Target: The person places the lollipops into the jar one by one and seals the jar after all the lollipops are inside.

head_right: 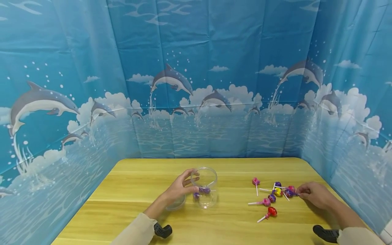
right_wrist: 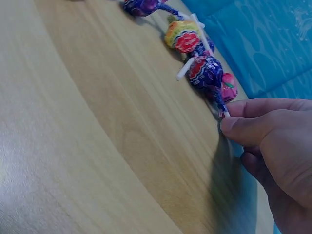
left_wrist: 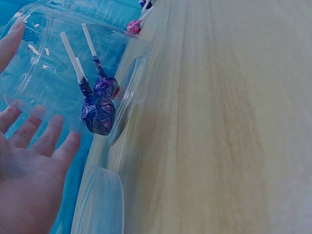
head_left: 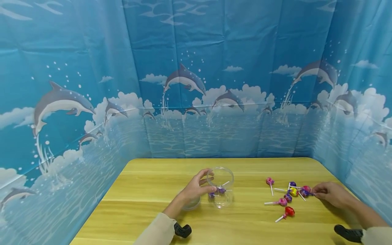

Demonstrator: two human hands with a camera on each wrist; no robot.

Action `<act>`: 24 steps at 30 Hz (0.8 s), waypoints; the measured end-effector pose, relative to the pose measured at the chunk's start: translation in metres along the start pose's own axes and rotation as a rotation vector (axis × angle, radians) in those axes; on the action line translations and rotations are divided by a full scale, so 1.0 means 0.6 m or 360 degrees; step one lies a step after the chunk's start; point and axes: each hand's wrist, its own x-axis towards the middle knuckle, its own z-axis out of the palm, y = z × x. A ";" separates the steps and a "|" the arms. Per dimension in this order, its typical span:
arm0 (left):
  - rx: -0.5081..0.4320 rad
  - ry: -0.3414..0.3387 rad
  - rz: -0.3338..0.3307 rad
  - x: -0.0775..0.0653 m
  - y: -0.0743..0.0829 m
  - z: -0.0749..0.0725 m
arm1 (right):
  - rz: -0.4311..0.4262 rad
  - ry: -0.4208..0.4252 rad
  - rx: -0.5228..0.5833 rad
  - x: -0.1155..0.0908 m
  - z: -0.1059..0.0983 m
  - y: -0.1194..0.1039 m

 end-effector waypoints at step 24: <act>0.0038 -0.0002 0.0003 0.000 0.003 0.001 | 0.0107 -0.0085 0.0284 0.033 -0.037 -0.049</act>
